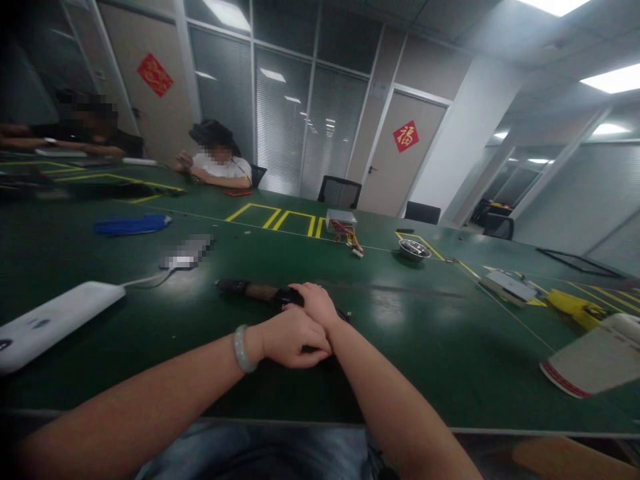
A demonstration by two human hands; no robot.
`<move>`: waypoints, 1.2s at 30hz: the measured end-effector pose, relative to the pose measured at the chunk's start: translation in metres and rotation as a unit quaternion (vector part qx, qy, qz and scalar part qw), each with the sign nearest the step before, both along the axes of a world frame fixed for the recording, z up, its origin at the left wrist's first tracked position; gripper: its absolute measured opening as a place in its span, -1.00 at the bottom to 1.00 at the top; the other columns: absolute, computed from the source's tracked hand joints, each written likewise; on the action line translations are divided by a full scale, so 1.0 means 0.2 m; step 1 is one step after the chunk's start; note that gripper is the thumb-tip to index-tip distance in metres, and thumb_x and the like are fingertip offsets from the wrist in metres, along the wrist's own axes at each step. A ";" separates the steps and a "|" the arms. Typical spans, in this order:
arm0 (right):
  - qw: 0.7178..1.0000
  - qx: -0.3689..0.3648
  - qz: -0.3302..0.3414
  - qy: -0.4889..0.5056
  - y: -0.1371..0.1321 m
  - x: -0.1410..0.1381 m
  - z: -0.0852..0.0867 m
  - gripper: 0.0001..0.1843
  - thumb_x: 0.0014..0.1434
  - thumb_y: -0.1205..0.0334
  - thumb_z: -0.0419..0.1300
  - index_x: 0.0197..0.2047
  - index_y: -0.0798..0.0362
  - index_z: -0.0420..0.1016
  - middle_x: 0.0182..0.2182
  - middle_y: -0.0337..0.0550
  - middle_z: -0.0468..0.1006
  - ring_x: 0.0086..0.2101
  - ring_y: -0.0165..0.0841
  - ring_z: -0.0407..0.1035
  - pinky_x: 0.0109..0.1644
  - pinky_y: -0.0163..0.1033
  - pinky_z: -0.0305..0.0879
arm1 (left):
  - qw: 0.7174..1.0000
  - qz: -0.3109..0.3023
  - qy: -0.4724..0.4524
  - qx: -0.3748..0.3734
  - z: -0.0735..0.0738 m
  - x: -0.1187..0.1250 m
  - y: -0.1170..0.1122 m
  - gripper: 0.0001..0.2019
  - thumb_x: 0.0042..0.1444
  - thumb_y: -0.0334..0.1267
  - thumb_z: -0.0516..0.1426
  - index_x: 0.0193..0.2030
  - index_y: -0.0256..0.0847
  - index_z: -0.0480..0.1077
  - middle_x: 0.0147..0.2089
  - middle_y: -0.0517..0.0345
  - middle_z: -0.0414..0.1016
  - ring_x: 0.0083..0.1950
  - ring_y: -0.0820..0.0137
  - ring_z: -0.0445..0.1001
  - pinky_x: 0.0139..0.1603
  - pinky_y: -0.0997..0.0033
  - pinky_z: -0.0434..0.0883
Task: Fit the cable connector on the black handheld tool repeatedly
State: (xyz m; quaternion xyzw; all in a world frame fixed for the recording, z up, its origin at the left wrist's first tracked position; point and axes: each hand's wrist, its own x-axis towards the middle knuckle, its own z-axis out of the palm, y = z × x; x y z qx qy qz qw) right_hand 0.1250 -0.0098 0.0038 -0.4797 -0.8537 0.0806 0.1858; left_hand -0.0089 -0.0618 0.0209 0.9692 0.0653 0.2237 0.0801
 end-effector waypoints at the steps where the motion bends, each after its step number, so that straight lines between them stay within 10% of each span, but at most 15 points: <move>1: 1.000 0.003 0.014 -0.014 0.01 -0.02 0.00 -0.43 0.17 0.05 0.20 0.23 -0.04 0.28 -0.04 -0.09 0.46 -0.02 -0.27 0.31 0.11 -0.15 0.17 | 1.000 0.006 -0.005 0.002 0.01 -0.01 0.00 -0.79 0.21 -0.21 0.05 -0.17 -0.12 0.50 -0.25 0.21 0.58 -0.26 0.41 0.52 -0.23 0.43 0.35; 5: 0.995 0.063 0.003 -0.079 -0.07 0.02 0.02 -0.43 0.28 0.33 -0.04 0.35 -0.03 0.04 0.18 0.01 0.27 0.11 -0.22 0.19 0.15 -0.06 0.16 | 0.999 0.034 -0.031 0.006 0.03 -0.03 0.01 -0.79 0.22 -0.24 0.01 -0.26 -0.16 0.48 -0.32 0.19 0.56 -0.30 0.41 0.48 -0.20 0.42 0.33; 9: 0.966 0.112 -0.210 -0.105 -0.33 0.15 -0.01 -0.32 0.25 0.26 0.01 0.39 -0.02 -0.11 0.16 0.20 0.22 0.03 -0.04 0.27 -0.07 0.02 0.32 | 0.994 0.097 -0.050 0.016 0.06 -0.02 0.02 -0.76 0.24 -0.17 0.00 -0.32 -0.17 0.44 -0.36 0.14 0.48 -0.28 0.38 0.44 -0.17 0.38 0.33; 15: 0.936 0.040 -0.321 -0.135 -0.58 0.38 -0.05 -0.66 0.31 0.02 -0.02 0.07 -0.01 0.26 -0.15 0.03 0.43 -0.26 -0.18 0.42 -0.29 -0.17 0.31 | 0.973 0.221 -0.056 -0.023 -0.01 -0.02 0.16 -0.56 0.13 0.00 0.14 0.10 -0.14 0.33 0.13 0.03 0.38 0.15 0.20 0.32 0.17 0.22 0.25; 25: 0.973 0.046 -0.190 -0.121 -0.14 0.64 0.18 -0.73 0.36 0.07 -0.06 -0.05 -0.08 0.41 -0.06 -0.18 0.46 -0.11 -0.35 0.36 -0.07 -0.30 0.17 | 0.974 0.227 0.013 -0.017 -0.08 -0.02 0.25 -0.69 0.19 -0.16 0.06 0.05 -0.08 0.39 0.03 0.09 0.47 0.03 0.22 0.43 0.06 0.21 0.31; 36: 0.947 0.034 -0.303 -0.100 0.02 0.50 0.05 -0.66 0.36 0.14 -0.08 -0.10 0.09 0.48 -0.10 0.01 0.48 -0.07 -0.24 0.32 0.02 -0.14 0.14 | 0.971 0.238 0.015 -0.025 -0.09 -0.07 0.32 -0.65 0.12 -0.29 0.06 0.06 -0.07 0.38 0.14 0.13 0.41 0.14 0.25 0.37 0.19 0.18 0.25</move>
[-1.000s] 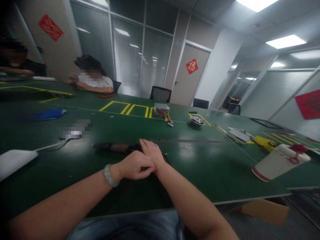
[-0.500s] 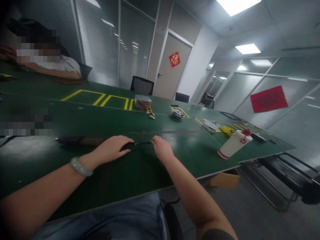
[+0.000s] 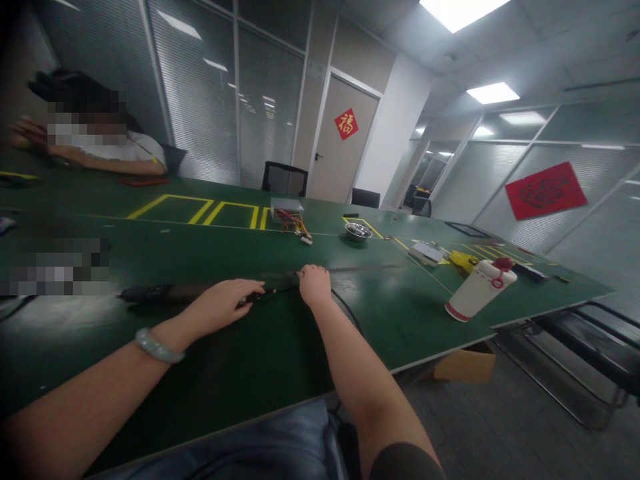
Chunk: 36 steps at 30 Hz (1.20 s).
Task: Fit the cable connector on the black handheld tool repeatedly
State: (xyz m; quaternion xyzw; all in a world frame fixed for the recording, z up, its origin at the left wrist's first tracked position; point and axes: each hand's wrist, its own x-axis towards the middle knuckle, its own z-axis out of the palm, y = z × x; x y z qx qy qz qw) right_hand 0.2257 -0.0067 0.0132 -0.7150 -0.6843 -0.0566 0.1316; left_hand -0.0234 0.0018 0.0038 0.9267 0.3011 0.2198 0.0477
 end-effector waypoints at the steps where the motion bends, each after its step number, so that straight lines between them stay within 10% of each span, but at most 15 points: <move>1: 1.000 0.001 0.005 0.002 -0.01 -0.02 0.00 -0.66 0.36 0.14 -0.08 -0.09 0.07 0.48 -0.10 -0.01 0.48 -0.08 -0.24 0.33 0.01 -0.14 0.15 | 1.000 0.007 0.002 -0.002 0.01 0.01 0.00 -0.69 0.13 -0.27 0.06 0.02 -0.07 0.40 0.11 0.13 0.43 0.10 0.24 0.39 0.15 0.18 0.28; 23: 0.985 -0.087 0.123 0.086 -0.21 -0.10 0.04 -0.89 0.07 0.16 0.30 -0.28 -0.10 0.58 -0.30 -0.27 0.57 -0.30 -0.35 0.41 -0.28 -0.30 0.19 | 1.000 0.005 0.017 -0.003 0.03 0.02 -0.06 -0.74 0.13 -0.24 0.13 -0.02 -0.12 0.34 -0.07 0.13 0.46 -0.07 0.28 0.42 -0.01 0.28 0.34; 36: 0.980 0.022 0.192 0.050 -0.23 -0.18 0.01 -0.90 0.19 0.21 0.20 -0.25 0.01 0.54 -0.26 -0.19 0.53 -0.27 -0.38 0.37 -0.17 -0.28 0.20 | 0.999 0.013 0.017 0.024 0.01 0.04 -0.05 -0.82 0.16 -0.21 0.12 -0.10 -0.13 0.38 -0.14 0.13 0.48 -0.12 0.29 0.45 -0.06 0.27 0.35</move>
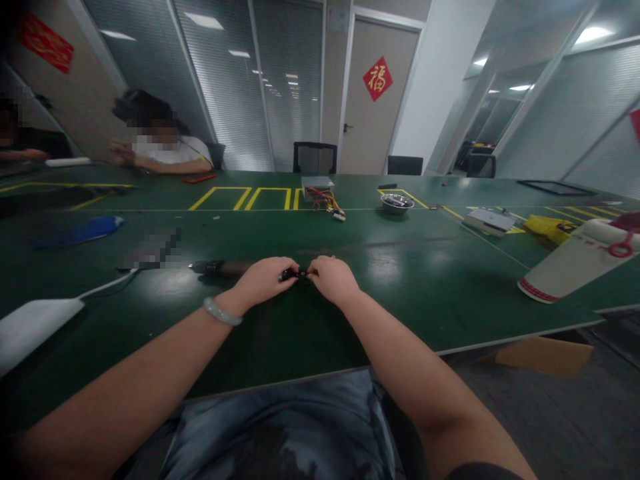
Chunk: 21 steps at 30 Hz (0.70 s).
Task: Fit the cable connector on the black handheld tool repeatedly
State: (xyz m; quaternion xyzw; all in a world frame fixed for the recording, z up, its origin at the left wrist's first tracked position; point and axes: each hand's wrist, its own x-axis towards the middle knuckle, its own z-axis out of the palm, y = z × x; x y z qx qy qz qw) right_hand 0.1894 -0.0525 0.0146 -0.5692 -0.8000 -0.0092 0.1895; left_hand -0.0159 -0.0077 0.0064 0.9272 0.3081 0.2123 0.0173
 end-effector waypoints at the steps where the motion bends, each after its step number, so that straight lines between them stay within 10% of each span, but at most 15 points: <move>1: 1.000 0.005 0.006 -0.001 0.00 0.00 0.00 -0.90 0.19 0.22 0.20 -0.25 0.01 0.54 -0.26 -0.18 0.53 -0.27 -0.38 0.37 -0.17 -0.28 0.19 | 1.000 0.003 0.000 0.002 0.00 0.00 0.00 -0.82 0.17 -0.20 0.12 -0.10 -0.13 0.38 -0.14 0.14 0.48 -0.13 0.29 0.45 -0.07 0.28 0.35; 21: 0.998 0.047 0.039 -0.032 0.01 -0.02 -0.03 -0.96 0.14 0.25 0.25 -0.31 0.02 0.53 -0.33 -0.22 0.53 -0.29 -0.37 0.38 -0.13 -0.24 0.14 | 1.000 -0.016 -0.005 0.010 0.00 0.01 0.01 -0.87 0.19 -0.21 0.11 -0.15 -0.14 0.42 -0.19 0.14 0.50 -0.15 0.32 0.46 -0.11 0.32 0.35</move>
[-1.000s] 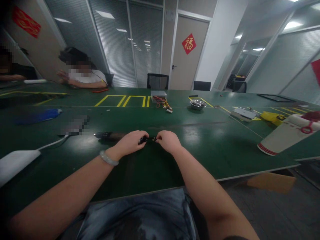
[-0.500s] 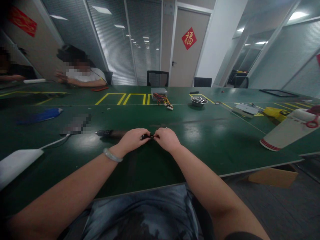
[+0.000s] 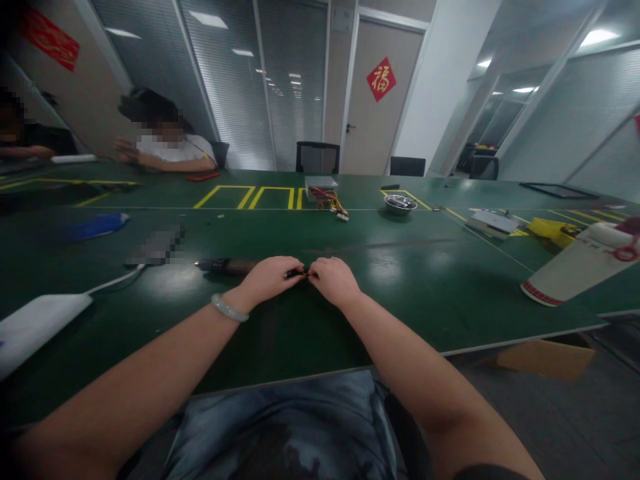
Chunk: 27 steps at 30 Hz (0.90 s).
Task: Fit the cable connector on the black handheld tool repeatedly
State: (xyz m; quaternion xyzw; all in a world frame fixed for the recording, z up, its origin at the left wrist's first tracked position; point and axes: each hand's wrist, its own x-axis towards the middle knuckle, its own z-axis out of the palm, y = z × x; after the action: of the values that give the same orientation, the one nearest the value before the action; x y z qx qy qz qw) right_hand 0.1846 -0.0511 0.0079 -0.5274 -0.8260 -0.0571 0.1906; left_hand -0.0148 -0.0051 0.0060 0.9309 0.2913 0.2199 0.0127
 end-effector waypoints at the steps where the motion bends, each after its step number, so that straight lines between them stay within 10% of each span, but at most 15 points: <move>1: 1.000 0.001 0.000 0.001 0.00 0.00 0.00 -0.96 0.14 0.25 0.26 -0.30 0.02 0.53 -0.32 -0.22 0.53 -0.29 -0.37 0.38 -0.13 -0.24 0.14 | 1.000 -0.001 -0.001 0.000 0.00 0.00 0.00 -0.86 0.19 -0.21 0.11 -0.14 -0.14 0.42 -0.19 0.14 0.50 -0.15 0.31 0.46 -0.10 0.32 0.35; 27: 0.999 0.007 -0.032 0.003 0.00 -0.03 0.00 -0.92 0.18 0.24 0.22 -0.27 0.01 0.55 -0.32 -0.19 0.53 -0.28 -0.36 0.37 -0.15 -0.25 0.17 | 1.000 0.019 0.004 -0.006 0.00 0.00 -0.02 -0.84 0.14 -0.22 0.16 -0.13 -0.12 0.38 -0.15 0.14 0.49 -0.11 0.28 0.46 -0.06 0.26 0.36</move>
State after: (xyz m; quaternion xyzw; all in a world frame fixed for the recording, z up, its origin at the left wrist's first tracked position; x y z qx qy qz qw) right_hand 0.1789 -0.0521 0.0087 -0.5525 -0.8076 -0.0672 0.1952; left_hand -0.0142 -0.0083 0.0063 0.9261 0.3100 0.2148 0.0128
